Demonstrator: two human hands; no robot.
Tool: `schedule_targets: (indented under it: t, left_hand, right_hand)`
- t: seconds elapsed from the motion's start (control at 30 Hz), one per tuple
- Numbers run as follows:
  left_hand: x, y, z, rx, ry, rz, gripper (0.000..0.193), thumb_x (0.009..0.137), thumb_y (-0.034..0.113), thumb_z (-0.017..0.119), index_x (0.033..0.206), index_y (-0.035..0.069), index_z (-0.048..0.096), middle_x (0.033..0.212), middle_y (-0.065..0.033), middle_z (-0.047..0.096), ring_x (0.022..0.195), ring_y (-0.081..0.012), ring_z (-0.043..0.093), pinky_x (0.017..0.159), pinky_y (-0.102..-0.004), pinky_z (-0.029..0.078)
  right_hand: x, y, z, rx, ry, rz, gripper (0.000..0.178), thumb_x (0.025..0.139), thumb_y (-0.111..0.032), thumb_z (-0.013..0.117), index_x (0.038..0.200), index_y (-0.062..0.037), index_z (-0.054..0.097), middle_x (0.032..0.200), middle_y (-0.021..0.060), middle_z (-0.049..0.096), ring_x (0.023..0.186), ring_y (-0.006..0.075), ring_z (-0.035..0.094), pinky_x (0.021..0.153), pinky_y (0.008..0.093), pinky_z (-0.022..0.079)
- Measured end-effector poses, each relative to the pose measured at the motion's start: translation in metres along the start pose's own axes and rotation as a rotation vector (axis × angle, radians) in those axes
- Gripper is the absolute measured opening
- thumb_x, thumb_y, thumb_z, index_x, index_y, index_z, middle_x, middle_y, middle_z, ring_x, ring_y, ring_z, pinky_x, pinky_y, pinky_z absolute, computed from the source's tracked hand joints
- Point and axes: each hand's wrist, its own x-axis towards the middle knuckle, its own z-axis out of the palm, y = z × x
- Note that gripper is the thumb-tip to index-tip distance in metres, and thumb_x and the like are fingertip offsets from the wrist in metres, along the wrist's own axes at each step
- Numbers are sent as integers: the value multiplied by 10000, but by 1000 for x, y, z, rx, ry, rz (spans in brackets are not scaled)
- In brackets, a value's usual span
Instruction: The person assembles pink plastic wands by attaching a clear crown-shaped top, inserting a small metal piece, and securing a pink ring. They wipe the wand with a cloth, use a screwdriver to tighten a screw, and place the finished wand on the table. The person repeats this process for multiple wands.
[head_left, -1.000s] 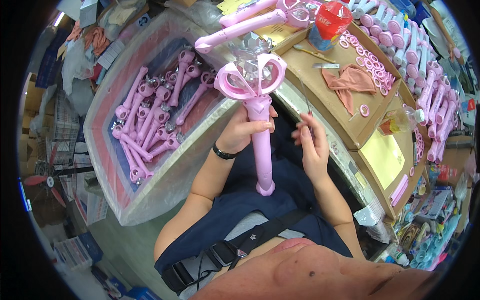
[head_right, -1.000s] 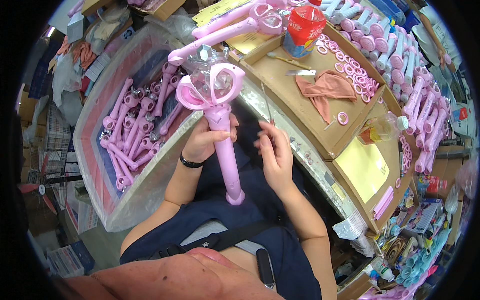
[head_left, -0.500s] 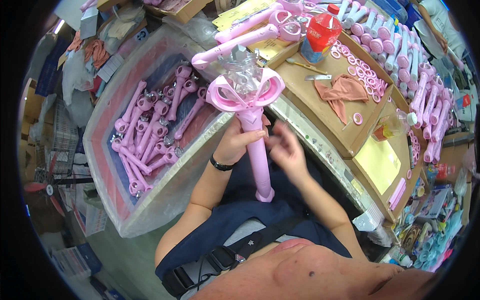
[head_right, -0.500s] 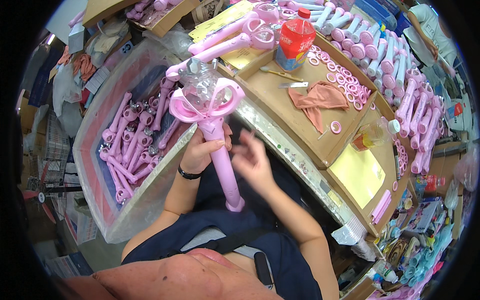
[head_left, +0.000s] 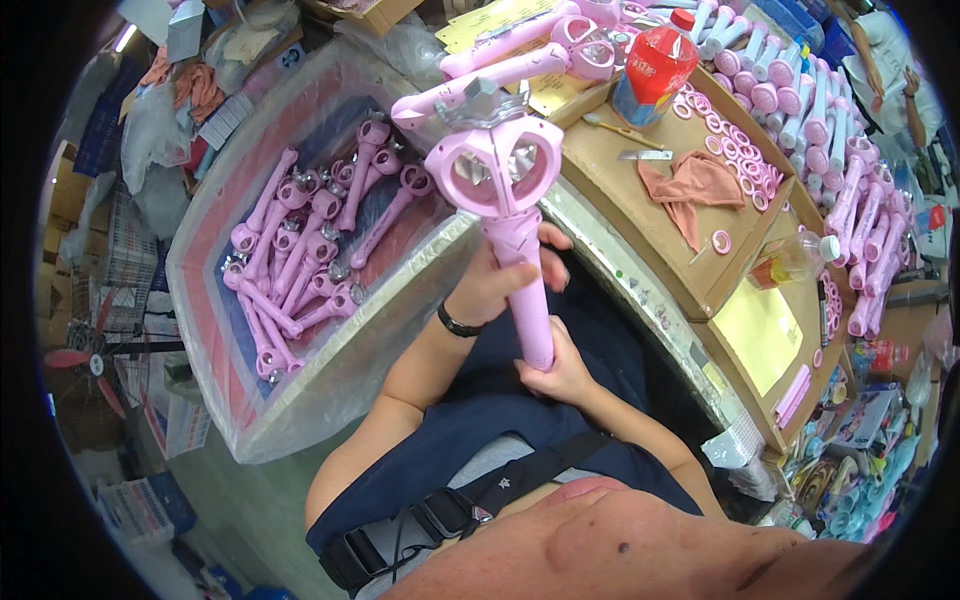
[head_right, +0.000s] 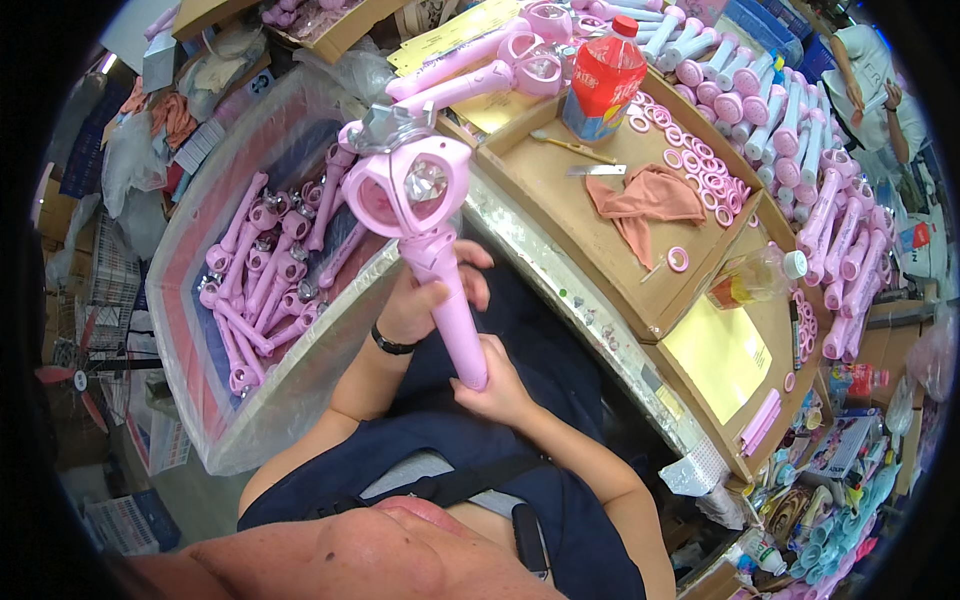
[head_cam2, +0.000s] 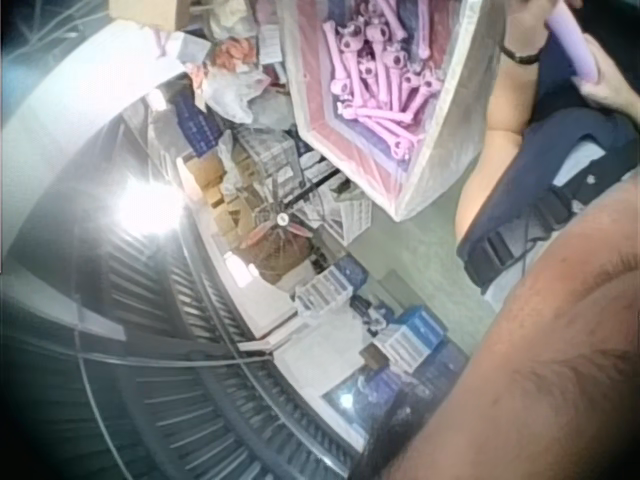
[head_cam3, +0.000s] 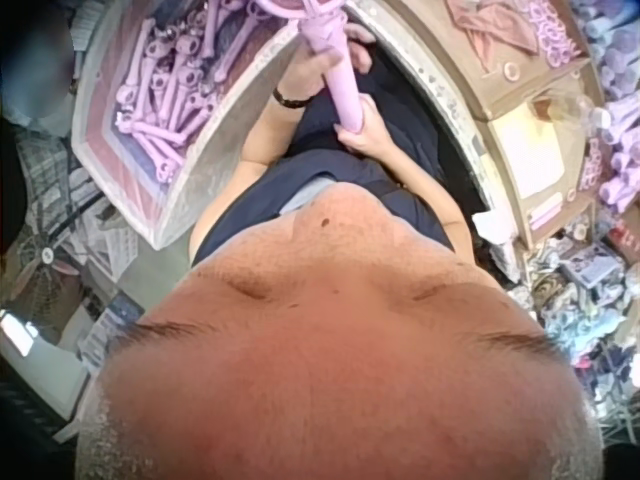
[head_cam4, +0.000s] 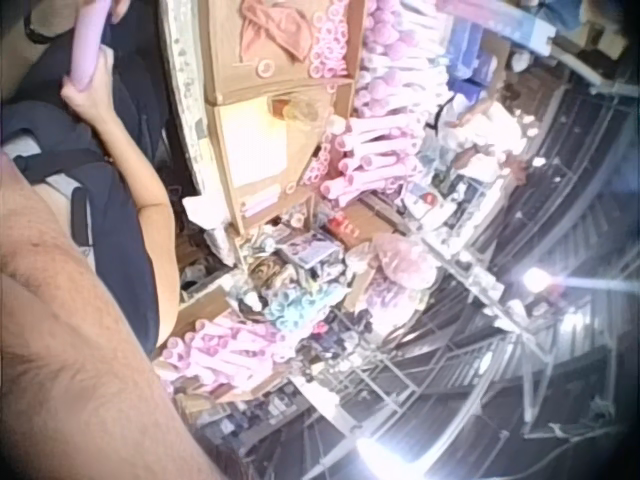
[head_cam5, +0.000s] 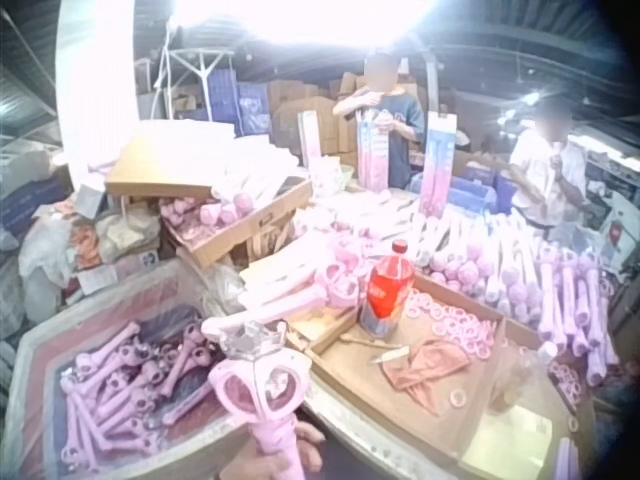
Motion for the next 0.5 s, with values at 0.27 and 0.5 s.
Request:
schedule_targets:
  t: [0.27, 0.5]
  left_hand:
    - [-6, -8, 8, -105, 130, -59, 201, 788, 154, 594, 870, -3, 499, 783, -75, 524, 624, -149, 575, 575, -292, 496]
    - [-9, -9, 6, -162, 87, -100, 300, 730, 97, 612, 992, 10, 492, 787, -89, 553, 606, -173, 590, 546, -299, 505]
  right_hand:
    - [-2, 7, 1, 13, -33, 12, 551, 698, -146, 714, 1166, 25, 481, 1132, 168, 475, 1041, 306, 492, 902, 356, 410]
    - [22, -6, -22, 252, 148, -141, 491, 820, -215, 657, 1212, 10, 465, 1170, 131, 440, 1064, 230, 498, 939, 359, 397]
